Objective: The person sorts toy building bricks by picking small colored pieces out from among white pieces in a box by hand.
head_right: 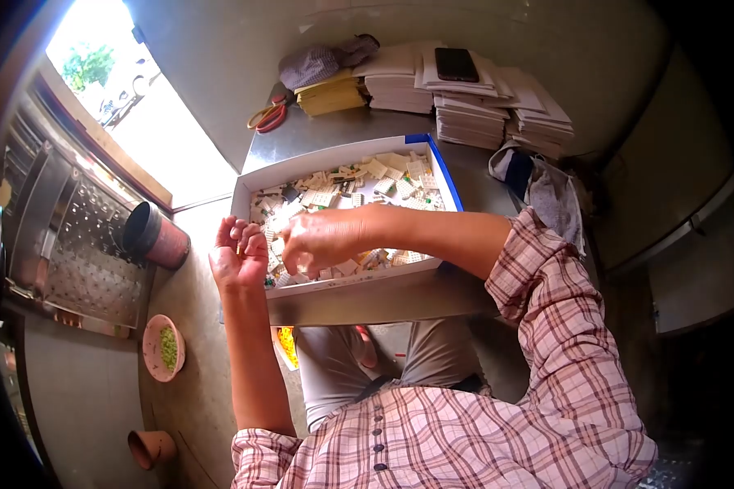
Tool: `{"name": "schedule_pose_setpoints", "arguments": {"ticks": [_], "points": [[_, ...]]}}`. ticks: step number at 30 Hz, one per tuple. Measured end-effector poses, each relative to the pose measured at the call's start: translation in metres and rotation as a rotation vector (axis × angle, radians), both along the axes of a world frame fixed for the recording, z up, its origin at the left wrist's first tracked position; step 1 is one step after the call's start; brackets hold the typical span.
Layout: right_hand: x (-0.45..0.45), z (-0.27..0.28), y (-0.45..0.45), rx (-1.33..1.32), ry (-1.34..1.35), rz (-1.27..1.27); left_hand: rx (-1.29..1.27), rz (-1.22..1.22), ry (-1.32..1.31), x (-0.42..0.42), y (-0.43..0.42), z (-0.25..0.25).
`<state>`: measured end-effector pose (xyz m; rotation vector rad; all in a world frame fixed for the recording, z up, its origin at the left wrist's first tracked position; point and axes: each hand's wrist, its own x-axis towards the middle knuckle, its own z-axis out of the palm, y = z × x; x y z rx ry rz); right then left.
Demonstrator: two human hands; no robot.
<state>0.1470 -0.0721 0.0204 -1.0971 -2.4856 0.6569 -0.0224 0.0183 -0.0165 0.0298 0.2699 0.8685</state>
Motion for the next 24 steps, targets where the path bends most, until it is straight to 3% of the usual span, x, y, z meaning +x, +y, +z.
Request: {"name": "schedule_pose_setpoints", "arguments": {"ticks": [4, 5, 6, 8, 11, 14, 15, 18, 20, 24], "points": [[0.016, -0.004, 0.002, 0.089, -0.096, -0.066, -0.015, -0.049, 0.012, 0.002, -0.006, -0.003], [0.023, -0.013, 0.008, 0.127, -0.112, -0.136, -0.026, -0.064, 0.002, 0.002, -0.005, -0.005], [0.028, -0.005, 0.006, -0.037, -0.082, -0.267, -0.038, -0.08, -0.008, 0.002, -0.004, -0.006], [0.044, -0.008, 0.013, -0.091, -0.04, -0.424, -0.009, -0.096, 0.015, 0.002, -0.004, -0.003], [0.054, 0.011, 0.011, -0.139, -0.277, -0.683, 0.014, -0.124, 0.032, 0.005, -0.006, -0.003], [0.049, 0.013, 0.004, 0.208, -0.474, -0.735, 0.017, -0.142, 0.048, 0.005, -0.005, 0.0], [0.046, 0.008, 0.004, 0.418, -0.559, -0.747, 0.016, -0.148, 0.056, 0.005, -0.005, 0.001], [0.035, 0.004, 0.005, 0.408, -0.446, -0.462, 0.048, -0.172, 0.077, 0.006, -0.004, 0.0], [0.026, 0.005, -0.004, 0.119, -0.105, -0.288, 0.051, -0.191, 0.082, 0.006, -0.003, 0.0], [0.024, -0.006, -0.007, 0.086, -0.147, -0.321, 0.074, -0.207, 0.076, 0.005, -0.001, -0.004]]}}
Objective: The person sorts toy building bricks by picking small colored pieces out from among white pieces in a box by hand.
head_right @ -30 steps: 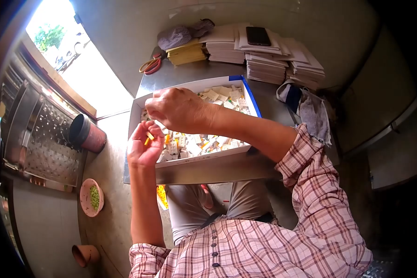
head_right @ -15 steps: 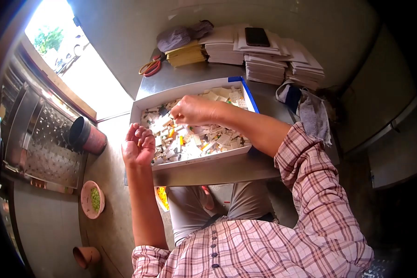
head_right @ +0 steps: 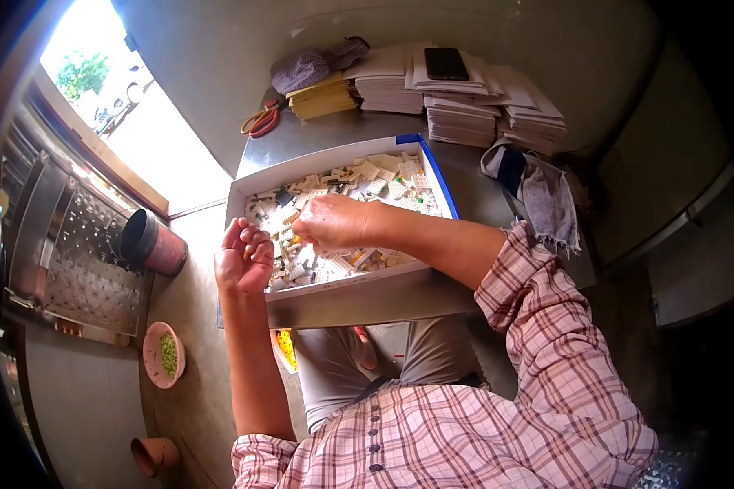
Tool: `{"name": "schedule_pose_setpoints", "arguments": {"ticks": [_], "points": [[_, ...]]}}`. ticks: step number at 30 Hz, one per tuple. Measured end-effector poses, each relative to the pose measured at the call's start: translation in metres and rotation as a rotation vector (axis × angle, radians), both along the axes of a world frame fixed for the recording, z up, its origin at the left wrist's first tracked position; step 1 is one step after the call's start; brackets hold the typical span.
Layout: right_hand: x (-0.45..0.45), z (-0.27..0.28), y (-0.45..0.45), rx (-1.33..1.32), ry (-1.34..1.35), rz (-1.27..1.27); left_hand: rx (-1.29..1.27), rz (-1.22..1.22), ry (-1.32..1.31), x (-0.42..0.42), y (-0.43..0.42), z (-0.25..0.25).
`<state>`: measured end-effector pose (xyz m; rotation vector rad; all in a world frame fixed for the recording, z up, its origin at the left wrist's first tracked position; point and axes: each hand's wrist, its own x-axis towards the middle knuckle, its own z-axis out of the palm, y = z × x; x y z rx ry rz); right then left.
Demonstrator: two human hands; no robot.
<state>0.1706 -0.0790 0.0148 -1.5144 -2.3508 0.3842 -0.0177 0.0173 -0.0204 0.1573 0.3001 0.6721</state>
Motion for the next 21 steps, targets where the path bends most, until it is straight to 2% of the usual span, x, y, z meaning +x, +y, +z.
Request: {"name": "schedule_pose_setpoints", "arguments": {"ticks": [5, 9, 12, 13, 17, 21], "points": [[0.006, 0.004, 0.004, 0.035, -0.066, -0.154, 0.023, -0.02, -0.003, 0.001, 0.0, -0.002], [0.005, 0.003, 0.012, 0.148, 0.039, -0.265, 0.037, -0.034, -0.008, 0.002, 0.002, -0.006], [0.005, -0.006, 0.022, 0.019, 0.177, -0.09, 0.046, -0.037, -0.006, 0.003, 0.002, -0.007], [0.003, -0.008, 0.02, 0.056, 0.008, -0.076, 0.045, -0.034, -0.007, 0.003, 0.001, -0.006], [-0.005, -0.018, 0.025, 0.182, -0.216, -0.105, 0.038, -0.027, -0.001, 0.004, 0.001, -0.005], [-0.006, -0.02, 0.025, 0.248, -0.207, -0.13, 0.033, -0.008, 0.029, 0.005, -0.001, -0.001]]}}
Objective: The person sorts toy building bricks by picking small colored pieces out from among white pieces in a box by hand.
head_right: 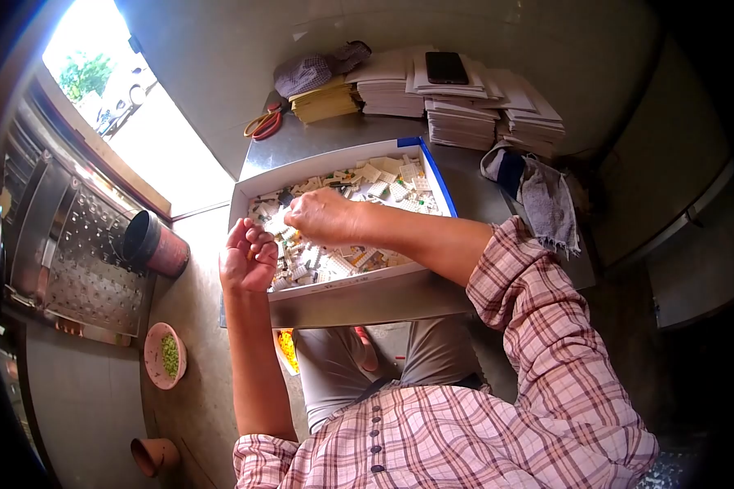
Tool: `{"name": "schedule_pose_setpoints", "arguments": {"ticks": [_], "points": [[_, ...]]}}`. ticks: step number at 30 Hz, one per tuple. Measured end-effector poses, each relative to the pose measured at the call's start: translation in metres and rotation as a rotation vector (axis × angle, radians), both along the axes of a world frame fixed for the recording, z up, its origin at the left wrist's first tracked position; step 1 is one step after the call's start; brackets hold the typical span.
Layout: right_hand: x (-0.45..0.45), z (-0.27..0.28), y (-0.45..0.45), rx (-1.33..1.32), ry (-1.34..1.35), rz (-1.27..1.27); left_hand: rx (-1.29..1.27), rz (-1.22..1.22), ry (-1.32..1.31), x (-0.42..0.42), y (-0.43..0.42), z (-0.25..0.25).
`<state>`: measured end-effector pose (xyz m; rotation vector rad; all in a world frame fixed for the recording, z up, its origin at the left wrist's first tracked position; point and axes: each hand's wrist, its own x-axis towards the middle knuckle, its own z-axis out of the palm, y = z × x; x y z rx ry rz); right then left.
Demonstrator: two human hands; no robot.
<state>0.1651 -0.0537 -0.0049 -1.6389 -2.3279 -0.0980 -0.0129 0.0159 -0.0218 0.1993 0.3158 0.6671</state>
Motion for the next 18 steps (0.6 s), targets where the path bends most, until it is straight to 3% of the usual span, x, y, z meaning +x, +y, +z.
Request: {"name": "schedule_pose_setpoints", "arguments": {"ticks": [2, 6, 9, 13, 17, 18], "points": [[0.003, 0.007, -0.003, -0.011, 0.08, -0.047, 0.009, -0.026, 0.008, 0.0, 0.003, -0.004], [0.013, 0.024, 0.003, -0.033, 0.497, -0.136, 0.089, -0.198, -0.035, 0.001, 0.016, -0.021], [0.002, 0.046, 0.0, 0.122, 0.562, 0.13, -0.053, -0.108, 0.273, 0.012, -0.004, 0.015], [-0.013, 0.052, -0.001, 0.131, 0.636, 0.202, -0.057, -0.201, 0.059, 0.008, 0.001, 0.005], [0.013, 0.038, 0.005, 0.045, 0.515, -0.009, -0.066, -0.39, -0.168, 0.0, 0.015, -0.016], [0.012, 0.042, -0.004, -0.155, 0.484, -0.077, -0.163, -0.274, -0.041, 0.002, 0.009, -0.005]]}}
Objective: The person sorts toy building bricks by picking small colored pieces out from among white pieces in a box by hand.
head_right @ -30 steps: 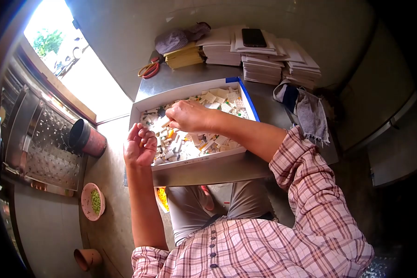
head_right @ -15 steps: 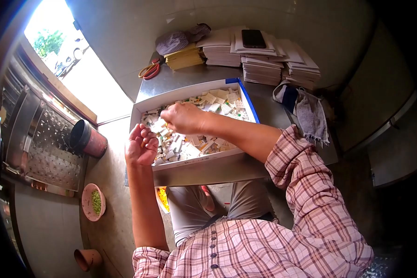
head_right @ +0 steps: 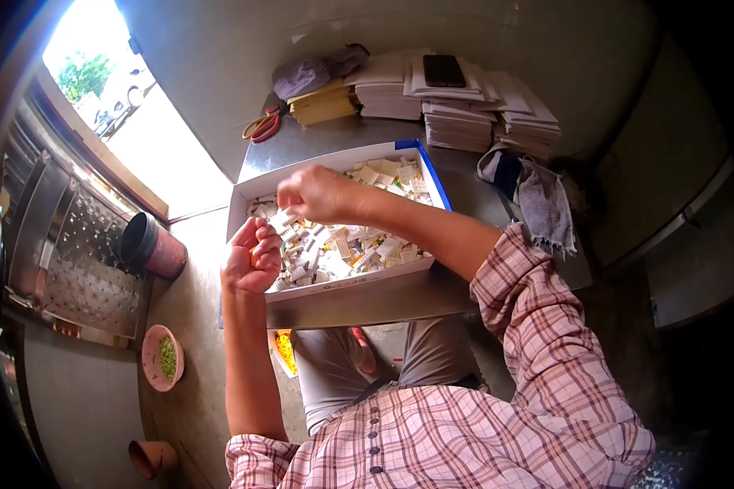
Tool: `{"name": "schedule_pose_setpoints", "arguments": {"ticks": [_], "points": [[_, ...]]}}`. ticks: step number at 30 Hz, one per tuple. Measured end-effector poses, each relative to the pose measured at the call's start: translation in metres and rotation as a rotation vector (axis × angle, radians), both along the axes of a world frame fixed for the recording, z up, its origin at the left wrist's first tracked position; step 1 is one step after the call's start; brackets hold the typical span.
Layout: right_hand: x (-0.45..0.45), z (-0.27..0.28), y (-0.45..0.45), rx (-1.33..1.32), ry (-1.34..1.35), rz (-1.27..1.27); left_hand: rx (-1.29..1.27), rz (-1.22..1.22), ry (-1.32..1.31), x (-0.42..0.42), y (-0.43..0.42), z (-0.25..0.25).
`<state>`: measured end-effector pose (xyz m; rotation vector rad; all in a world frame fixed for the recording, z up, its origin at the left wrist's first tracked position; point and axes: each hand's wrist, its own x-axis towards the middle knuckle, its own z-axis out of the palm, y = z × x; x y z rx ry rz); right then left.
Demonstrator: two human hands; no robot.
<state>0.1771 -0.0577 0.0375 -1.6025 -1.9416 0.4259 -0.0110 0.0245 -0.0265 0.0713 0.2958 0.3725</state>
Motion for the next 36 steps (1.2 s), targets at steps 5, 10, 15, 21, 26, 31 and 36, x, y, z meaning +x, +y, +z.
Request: {"name": "schedule_pose_setpoints", "arguments": {"ticks": [5, 10, 15, 21, 26, 31, 36], "points": [[0.012, -0.016, -0.028, -0.277, -0.435, 0.147, 0.075, 0.045, 0.017, 0.0, -0.001, -0.007], [0.043, -0.001, -0.051, -0.477, -0.541, -0.005, 0.131, 0.064, 0.037, -0.002, 0.005, -0.015], [0.063, 0.013, -0.07, -0.525, -0.628, 0.103, 0.021, 0.142, -0.023, -0.002, -0.001, -0.007], [0.072, 0.019, -0.049, -0.414, -0.378, -0.177, 0.042, 0.091, -0.048, 0.015, -0.01, 0.005], [0.069, -0.011, -0.01, -0.374, -0.552, -0.279, 0.062, 0.064, -0.024, 0.029, -0.018, -0.004], [0.036, 0.0, -0.013, -0.433, -0.447, -0.037, 0.108, 0.132, -0.014, 0.026, -0.023, 0.0], [0.048, -0.009, -0.003, -0.215, -0.417, -0.131, 0.155, 0.18, 0.003, 0.026, -0.028, -0.001]]}}
